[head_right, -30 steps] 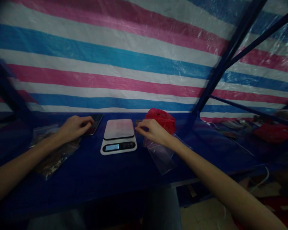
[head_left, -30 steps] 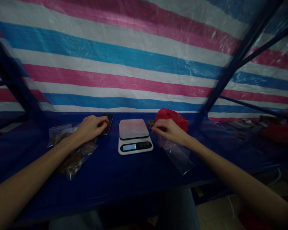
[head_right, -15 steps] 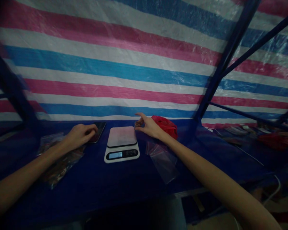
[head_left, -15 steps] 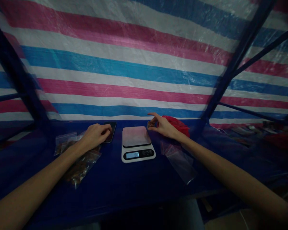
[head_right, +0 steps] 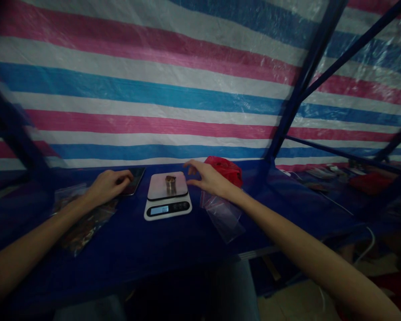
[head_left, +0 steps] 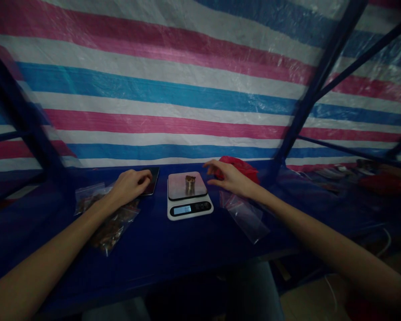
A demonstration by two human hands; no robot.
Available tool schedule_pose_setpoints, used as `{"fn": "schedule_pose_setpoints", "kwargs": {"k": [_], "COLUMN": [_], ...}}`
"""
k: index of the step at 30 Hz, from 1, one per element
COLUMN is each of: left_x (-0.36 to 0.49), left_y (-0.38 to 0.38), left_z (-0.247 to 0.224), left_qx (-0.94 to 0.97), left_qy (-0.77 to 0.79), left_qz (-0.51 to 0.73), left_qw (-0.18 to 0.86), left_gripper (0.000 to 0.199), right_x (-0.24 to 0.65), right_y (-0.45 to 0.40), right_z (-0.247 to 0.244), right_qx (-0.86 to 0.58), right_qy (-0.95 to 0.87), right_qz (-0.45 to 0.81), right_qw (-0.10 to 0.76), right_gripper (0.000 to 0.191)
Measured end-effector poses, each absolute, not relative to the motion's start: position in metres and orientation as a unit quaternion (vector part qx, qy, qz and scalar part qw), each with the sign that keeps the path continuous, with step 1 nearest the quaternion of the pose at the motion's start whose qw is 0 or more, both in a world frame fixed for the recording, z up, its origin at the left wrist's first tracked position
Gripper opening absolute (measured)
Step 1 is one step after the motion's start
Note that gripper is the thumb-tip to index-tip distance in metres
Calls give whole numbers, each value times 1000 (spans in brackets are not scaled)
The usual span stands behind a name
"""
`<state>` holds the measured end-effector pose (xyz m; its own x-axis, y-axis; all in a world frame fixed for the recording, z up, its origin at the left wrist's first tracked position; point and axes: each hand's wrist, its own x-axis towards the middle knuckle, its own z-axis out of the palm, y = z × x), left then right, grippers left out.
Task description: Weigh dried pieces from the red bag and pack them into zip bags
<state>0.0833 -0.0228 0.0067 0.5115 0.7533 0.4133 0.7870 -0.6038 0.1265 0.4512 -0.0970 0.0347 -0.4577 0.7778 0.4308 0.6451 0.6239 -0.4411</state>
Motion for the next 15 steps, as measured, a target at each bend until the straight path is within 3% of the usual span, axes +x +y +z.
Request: {"fn": "schedule_pose_setpoints", "kwargs": {"k": [2, 3, 7, 11, 15], "left_x": [84, 84, 89, 96, 101], "left_y": [-22, -22, -25, -31, -38], "left_z": [7, 7, 8, 11, 13], "left_qx": [-870, -871, -871, -868, -860], "left_qy": [-439, -438, -443, -443, -430], "left_qz": [-220, -219, -213, -222, -276], "left_qw": [36, 33, 17, 18, 4], "left_gripper": [32, 32, 32, 32, 35], "right_x": [477, 489, 513, 515, 504], "right_y": [-115, -124, -154, -161, -148], "right_z": [38, 37, 20, 18, 60], "right_qx": [-438, -444, -460, -459, -434], "right_qy": [-850, -854, -857, -862, -874], "right_qz": [120, 143, 170, 141, 100], "right_qw": [267, 230, 155, 162, 193], "right_gripper": [18, 15, 14, 10, 17]}}
